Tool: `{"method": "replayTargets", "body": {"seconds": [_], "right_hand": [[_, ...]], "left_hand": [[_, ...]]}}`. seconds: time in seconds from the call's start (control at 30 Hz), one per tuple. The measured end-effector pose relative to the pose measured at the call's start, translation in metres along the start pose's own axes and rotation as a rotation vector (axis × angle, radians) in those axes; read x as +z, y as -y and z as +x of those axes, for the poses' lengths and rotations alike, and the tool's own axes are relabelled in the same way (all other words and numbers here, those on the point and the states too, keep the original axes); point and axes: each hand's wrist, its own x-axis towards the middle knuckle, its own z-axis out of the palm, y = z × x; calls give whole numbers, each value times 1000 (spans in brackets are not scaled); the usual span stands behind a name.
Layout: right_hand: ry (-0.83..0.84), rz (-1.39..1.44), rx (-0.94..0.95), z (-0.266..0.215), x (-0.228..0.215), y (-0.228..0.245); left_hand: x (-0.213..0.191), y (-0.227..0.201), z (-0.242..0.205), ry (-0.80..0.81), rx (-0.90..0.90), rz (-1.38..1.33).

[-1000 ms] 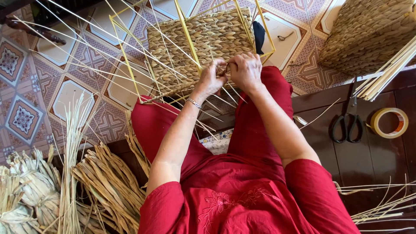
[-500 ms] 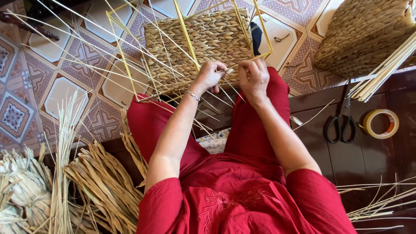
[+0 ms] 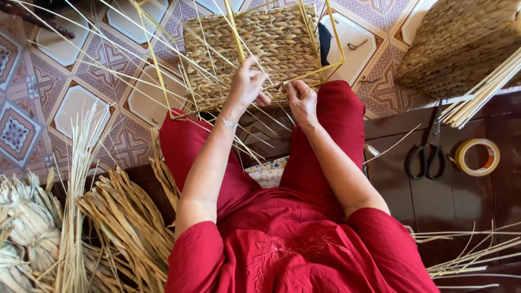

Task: The person weaves a basket by wrapping and threading dried plant strips around a wire frame by hand.

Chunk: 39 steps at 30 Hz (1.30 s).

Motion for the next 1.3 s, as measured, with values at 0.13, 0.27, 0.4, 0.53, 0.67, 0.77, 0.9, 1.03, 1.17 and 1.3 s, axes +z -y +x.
{"method": "replayTargets", "body": {"seconds": [0.13, 0.27, 0.4, 0.53, 0.67, 0.77, 0.9, 1.03, 1.17, 1.3], "right_hand": [[40, -35, -46, 3, -6, 12], [115, -43, 59, 10, -16, 15], [124, -74, 126, 7, -19, 8], [102, -97, 15, 5, -23, 17], [-9, -233, -171, -16, -81, 57], [-224, -281, -337, -31, -149, 94], [-608, -620, -402, -44, -264, 107], [-734, -740, -164, -46, -342, 80], [-644, -638, 17, -33, -376, 40], [-614, -130, 264, -28, -376, 27]], "left_hand": [[-6, 22, -17, -279, 229, 86], [15, 27, -27, -270, 631, 297], [45, 32, -5, -129, 561, 452], [66, 50, 20, -124, 524, 690], [66, 63, 32, -14, 429, 745], [58, 58, 33, 22, 483, 736], [61, 54, 35, 25, 425, 848], [57, 50, 30, -8, 444, 849], [56, 38, 22, -53, 543, 804], [57, 22, 15, -8, 419, 769]]}}
